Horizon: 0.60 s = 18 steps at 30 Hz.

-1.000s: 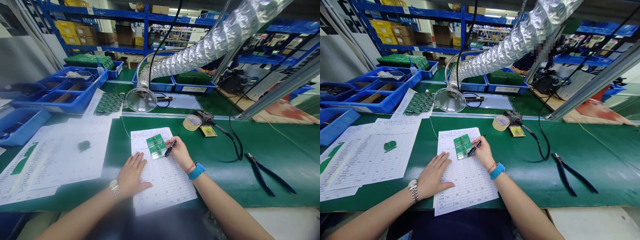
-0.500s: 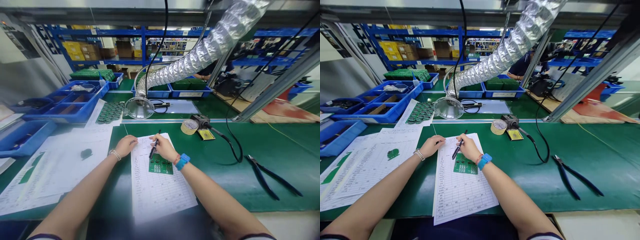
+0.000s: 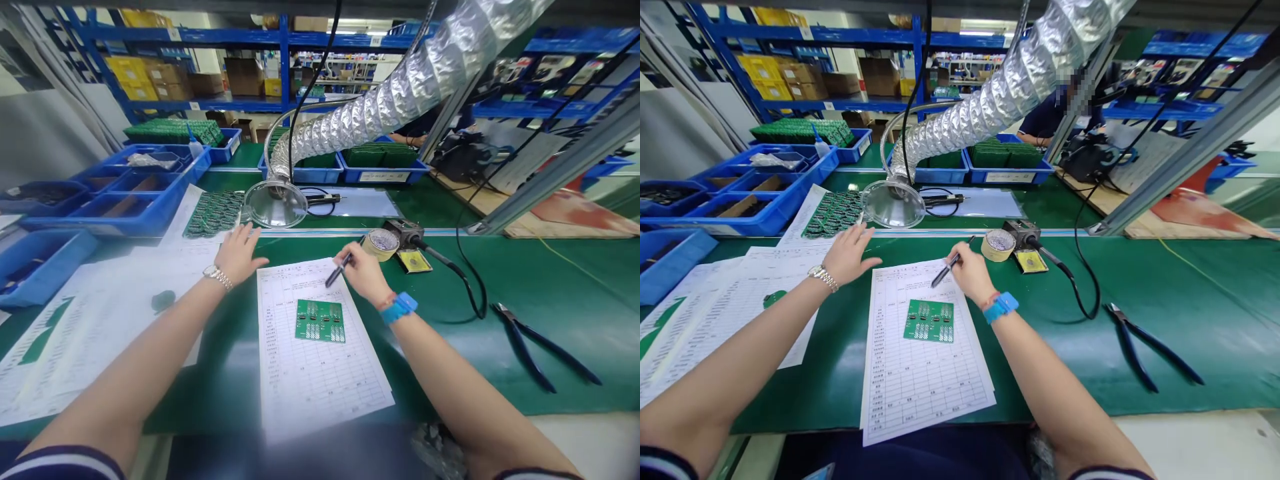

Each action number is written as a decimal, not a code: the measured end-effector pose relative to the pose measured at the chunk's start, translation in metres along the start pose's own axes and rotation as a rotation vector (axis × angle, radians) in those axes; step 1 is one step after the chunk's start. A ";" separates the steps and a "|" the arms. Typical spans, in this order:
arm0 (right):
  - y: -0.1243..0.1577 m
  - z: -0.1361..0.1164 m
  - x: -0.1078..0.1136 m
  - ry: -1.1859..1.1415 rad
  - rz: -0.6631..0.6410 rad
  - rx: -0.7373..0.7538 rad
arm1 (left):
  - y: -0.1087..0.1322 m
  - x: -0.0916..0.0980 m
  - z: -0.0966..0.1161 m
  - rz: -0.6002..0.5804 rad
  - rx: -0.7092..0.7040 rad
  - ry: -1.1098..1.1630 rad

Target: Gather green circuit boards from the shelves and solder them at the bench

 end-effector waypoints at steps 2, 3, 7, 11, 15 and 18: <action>0.026 -0.007 -0.014 0.069 -0.209 0.055 | 0.021 -0.018 0.016 -0.138 -0.100 0.033; 0.040 -0.011 -0.022 0.122 -0.316 0.090 | 0.034 -0.028 0.025 -0.240 -0.168 0.059; 0.071 -0.017 -0.045 0.313 -0.492 0.167 | 0.075 -0.057 0.050 -0.415 -0.205 0.121; 0.056 -0.014 -0.047 0.277 -0.631 0.248 | 0.081 -0.067 0.051 -0.447 -0.143 0.142; 0.039 -0.019 -0.040 0.131 -0.650 0.286 | 0.078 -0.063 0.051 -0.432 -0.120 0.171; 0.036 -0.028 -0.039 -0.156 -0.452 0.118 | 0.075 -0.046 0.065 -0.313 -0.127 0.207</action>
Point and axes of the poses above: each hand's wrist, its own y-axis away from the middle knuckle, its own x-axis out of the back of the hand, z = x × y, the point moved 3 cm from there along -y, towards the middle knuckle, and after that the axes turned 12 degrees about -z, right-handed, at the moved point
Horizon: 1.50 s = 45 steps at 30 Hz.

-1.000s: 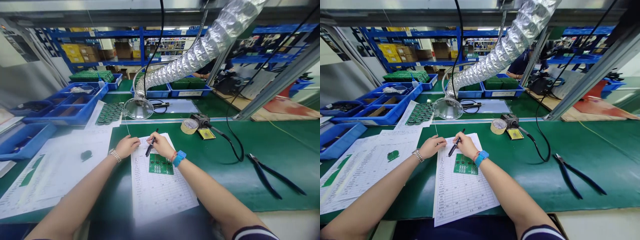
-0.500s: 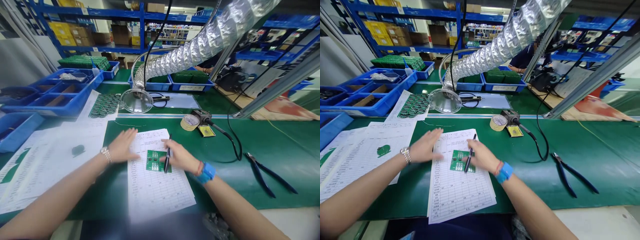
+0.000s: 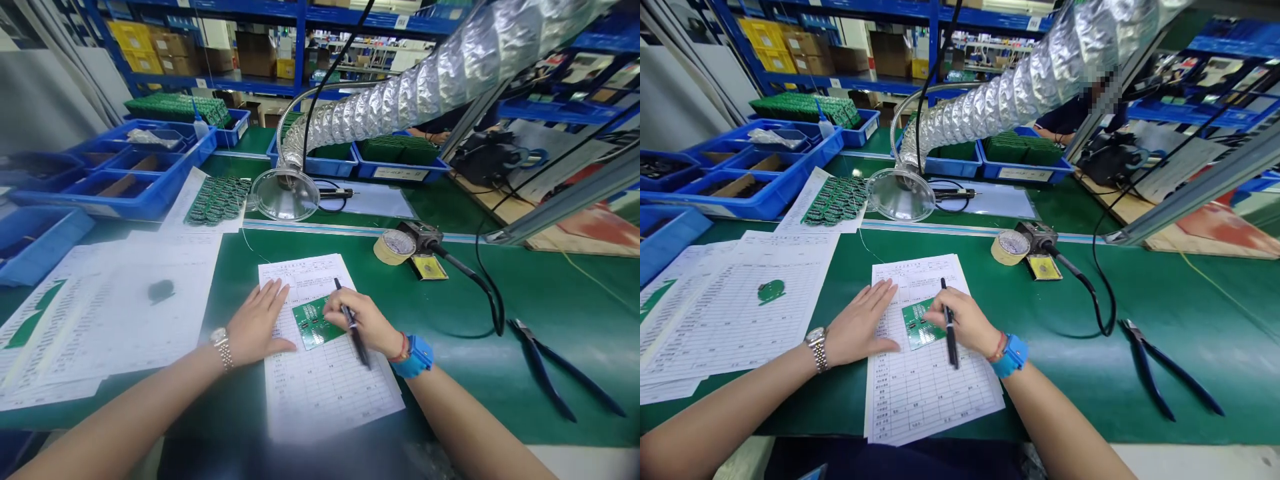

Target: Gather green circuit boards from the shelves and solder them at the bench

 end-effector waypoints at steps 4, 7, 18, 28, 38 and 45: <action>-0.003 -0.003 -0.016 -0.419 0.248 -0.162 | -0.004 0.020 0.032 0.156 -0.055 0.150; -0.006 0.001 -0.029 -0.599 0.311 -0.152 | -0.009 0.020 0.046 0.215 -0.096 0.212; -0.002 -0.010 -0.022 -0.847 0.373 0.152 | 0.001 0.012 0.051 0.169 -0.243 0.538; -0.033 0.005 -0.018 -0.488 0.168 -0.293 | 0.014 -0.023 0.078 0.079 -0.425 0.095; -0.054 0.018 -0.037 -0.206 0.216 -0.364 | 0.014 -0.039 0.065 0.236 -0.332 0.149; -0.054 0.017 -0.040 -0.155 0.221 -0.311 | 0.006 -0.044 0.063 0.223 -0.246 0.022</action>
Point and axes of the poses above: each hand's wrist, its own y-axis away from the middle knuckle, its own x-axis out of the back of the hand, z = x × y, the point moved 3 cm from there along -y, towards the middle knuckle, and after that the axes turned 12 degrees about -z, right-handed, at the moved point
